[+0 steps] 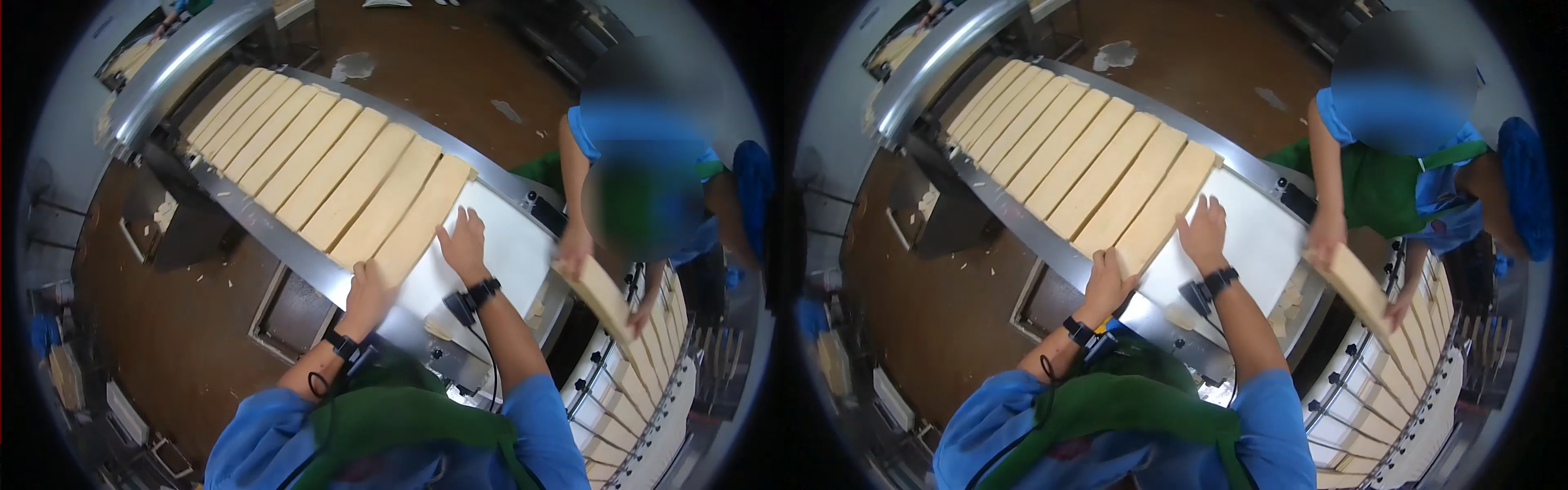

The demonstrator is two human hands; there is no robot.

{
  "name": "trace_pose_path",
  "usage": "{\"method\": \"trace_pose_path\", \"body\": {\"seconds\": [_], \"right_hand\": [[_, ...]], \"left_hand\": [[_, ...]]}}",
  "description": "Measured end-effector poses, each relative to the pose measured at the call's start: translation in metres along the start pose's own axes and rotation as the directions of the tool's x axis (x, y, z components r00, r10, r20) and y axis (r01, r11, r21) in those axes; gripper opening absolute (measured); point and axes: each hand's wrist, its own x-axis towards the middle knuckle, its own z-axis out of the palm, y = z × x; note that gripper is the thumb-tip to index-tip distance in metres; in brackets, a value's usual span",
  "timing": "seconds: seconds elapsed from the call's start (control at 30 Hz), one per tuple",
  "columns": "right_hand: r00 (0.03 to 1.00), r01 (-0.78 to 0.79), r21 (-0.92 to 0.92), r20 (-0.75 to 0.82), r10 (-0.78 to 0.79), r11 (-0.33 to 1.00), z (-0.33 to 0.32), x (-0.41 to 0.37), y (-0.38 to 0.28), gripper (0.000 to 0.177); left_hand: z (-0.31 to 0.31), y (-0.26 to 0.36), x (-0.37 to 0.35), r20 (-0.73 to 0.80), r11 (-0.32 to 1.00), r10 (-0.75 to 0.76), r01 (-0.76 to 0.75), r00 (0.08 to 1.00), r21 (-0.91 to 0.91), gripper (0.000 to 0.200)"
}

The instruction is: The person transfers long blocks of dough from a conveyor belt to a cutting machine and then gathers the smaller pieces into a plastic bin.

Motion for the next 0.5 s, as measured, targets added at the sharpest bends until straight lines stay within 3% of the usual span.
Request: {"method": "trace_pose_path", "body": {"seconds": [0.03, 0.2, 0.27, 0.33, 0.37, 0.43, 0.5], "right_hand": [[0.996, -0.086, -0.051, 0.016, 0.086, 0.995, 0.008, 0.021, -0.003, 0.067], [0.969, -0.224, -0.166, 0.067, 0.238, 0.96, 0.03, 0.108, -0.012, 0.068], [0.953, -0.27, -0.2, 0.084, 0.291, 0.942, 0.029, 0.121, -0.018, 0.068], [0.886, -0.376, -0.132, 0.238, 0.398, 0.917, 0.028, 0.127, -0.021, 0.07], [0.915, -0.361, -0.132, 0.144, 0.378, 0.923, 0.03, 0.123, -0.021, 0.07], [0.901, -0.409, -0.104, 0.107, 0.419, 0.906, 0.022, 0.115, -0.017, 0.069], [0.872, -0.484, -0.037, 0.068, 0.485, 0.874, -0.001, 0.102, -0.001, 0.067]], "left_hand": [[-0.001, -0.002, 0.002, -0.003, 0.999, 0.028, -0.028, 1.0, 0.026, 0.073], [-0.005, -0.008, 0.014, 0.086, 0.992, 0.08, -0.088, 0.993, 0.088, 0.074], [-0.011, 0.0, 0.018, 0.187, 0.992, -0.001, -0.023, 0.982, 0.122, 0.075], [-0.011, 0.005, 0.023, 0.197, 0.987, 0.011, -0.043, 0.98, 0.158, 0.075], [-0.011, 0.006, 0.025, 0.211, 0.985, -0.018, -0.018, 0.977, 0.17, 0.074], [-0.011, 0.012, 0.024, 0.221, 0.984, -0.049, 0.009, 0.974, 0.178, 0.071], [-0.005, 0.011, 0.024, 0.241, 0.98, 0.045, -0.09, 0.969, 0.177, 0.069]]}}
